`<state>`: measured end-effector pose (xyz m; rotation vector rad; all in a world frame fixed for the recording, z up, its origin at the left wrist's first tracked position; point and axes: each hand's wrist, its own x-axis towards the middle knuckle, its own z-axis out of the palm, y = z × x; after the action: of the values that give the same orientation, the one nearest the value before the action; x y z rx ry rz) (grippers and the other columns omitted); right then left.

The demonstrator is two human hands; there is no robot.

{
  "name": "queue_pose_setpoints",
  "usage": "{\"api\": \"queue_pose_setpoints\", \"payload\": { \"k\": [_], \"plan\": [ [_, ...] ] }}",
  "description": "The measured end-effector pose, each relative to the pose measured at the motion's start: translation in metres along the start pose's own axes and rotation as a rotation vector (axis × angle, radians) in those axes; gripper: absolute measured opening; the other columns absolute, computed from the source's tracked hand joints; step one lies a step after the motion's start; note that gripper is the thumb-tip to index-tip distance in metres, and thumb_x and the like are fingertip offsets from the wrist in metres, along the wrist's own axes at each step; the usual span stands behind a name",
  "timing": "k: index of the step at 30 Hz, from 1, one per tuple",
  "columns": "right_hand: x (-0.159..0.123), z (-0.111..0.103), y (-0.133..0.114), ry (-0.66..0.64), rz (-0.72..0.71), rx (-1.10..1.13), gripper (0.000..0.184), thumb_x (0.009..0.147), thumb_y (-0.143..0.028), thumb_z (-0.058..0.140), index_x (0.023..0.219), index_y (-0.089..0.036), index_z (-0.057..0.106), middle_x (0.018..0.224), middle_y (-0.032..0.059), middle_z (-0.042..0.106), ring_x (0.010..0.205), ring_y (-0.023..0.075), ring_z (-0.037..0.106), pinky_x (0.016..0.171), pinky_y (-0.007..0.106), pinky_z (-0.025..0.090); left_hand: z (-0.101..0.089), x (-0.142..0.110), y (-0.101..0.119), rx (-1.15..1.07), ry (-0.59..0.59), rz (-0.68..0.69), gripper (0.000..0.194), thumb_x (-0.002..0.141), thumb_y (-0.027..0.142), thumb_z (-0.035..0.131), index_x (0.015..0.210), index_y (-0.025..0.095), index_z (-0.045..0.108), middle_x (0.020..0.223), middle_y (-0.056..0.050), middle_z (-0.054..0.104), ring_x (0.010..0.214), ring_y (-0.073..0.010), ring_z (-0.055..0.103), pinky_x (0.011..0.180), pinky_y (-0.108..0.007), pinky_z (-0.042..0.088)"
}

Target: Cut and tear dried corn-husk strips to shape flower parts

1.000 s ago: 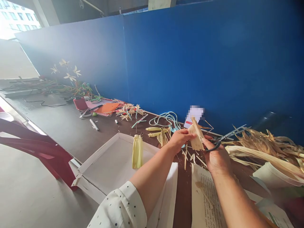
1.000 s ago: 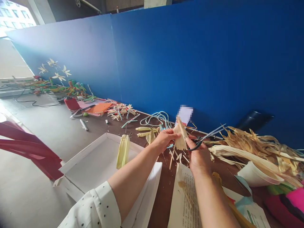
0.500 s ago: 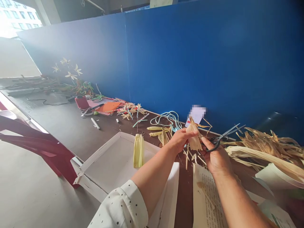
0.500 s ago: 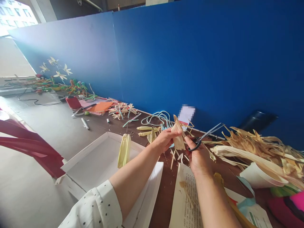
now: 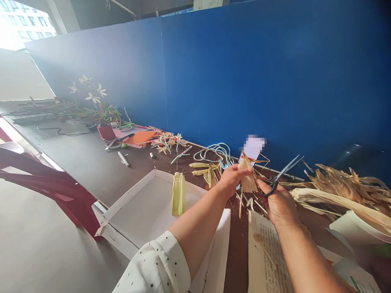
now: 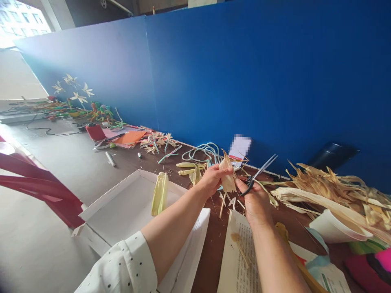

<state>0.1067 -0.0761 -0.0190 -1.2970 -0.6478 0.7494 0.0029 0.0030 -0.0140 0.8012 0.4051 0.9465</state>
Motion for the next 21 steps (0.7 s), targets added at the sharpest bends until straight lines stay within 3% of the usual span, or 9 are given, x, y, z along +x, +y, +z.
{"api": "queue_pose_setpoints", "payload": {
  "k": [5, 12, 18, 21],
  "plan": [
    [0.001, 0.001, -0.001, 0.033, 0.027, 0.023, 0.036, 0.052, -0.029, 0.082, 0.085, -0.019, 0.070, 0.063, -0.0031, 0.064, 0.051, 0.0106, 0.053, 0.043, 0.021, 0.040, 0.002, -0.001, 0.001, 0.048, 0.055, 0.003, 0.038, 0.048, 0.037, 0.083, 0.071, 0.014, 0.063, 0.064, 0.001, 0.058, 0.056, -0.0094, 0.050, 0.059, -0.024, 0.036],
    [-0.004, 0.005, -0.002, -0.027, -0.058, 0.012, 0.037, 0.052, -0.033, 0.081, 0.084, -0.019, 0.069, 0.065, -0.0011, 0.066, 0.056, 0.0153, 0.058, 0.049, 0.026, 0.045, 0.006, 0.000, -0.005, 0.021, 0.145, 0.040, 0.032, 0.051, 0.034, 0.079, 0.071, 0.015, 0.064, 0.061, 0.001, 0.056, 0.053, -0.0091, 0.048, 0.057, -0.024, 0.036],
    [-0.003, 0.005, -0.002, 0.108, -0.123, -0.098, 0.033, 0.051, -0.038, 0.082, 0.075, -0.021, 0.067, 0.052, -0.0068, 0.054, 0.046, 0.0082, 0.043, 0.045, 0.023, 0.034, -0.010, 0.010, 0.005, -0.122, 0.297, 0.152, 0.033, 0.052, 0.036, 0.079, 0.069, 0.015, 0.061, 0.066, -0.001, 0.058, 0.056, -0.0096, 0.050, 0.057, -0.025, 0.037],
    [-0.005, 0.006, -0.002, 0.105, -0.154, -0.135, 0.036, 0.050, -0.041, 0.082, 0.074, -0.020, 0.066, 0.057, -0.0052, 0.057, 0.050, 0.0089, 0.046, 0.047, 0.023, 0.035, -0.016, 0.011, 0.007, -0.105, 0.244, 0.109, 0.038, 0.049, 0.040, 0.081, 0.070, 0.014, 0.062, 0.064, -0.001, 0.058, 0.055, -0.0101, 0.050, 0.056, -0.025, 0.037]
  ]
}}
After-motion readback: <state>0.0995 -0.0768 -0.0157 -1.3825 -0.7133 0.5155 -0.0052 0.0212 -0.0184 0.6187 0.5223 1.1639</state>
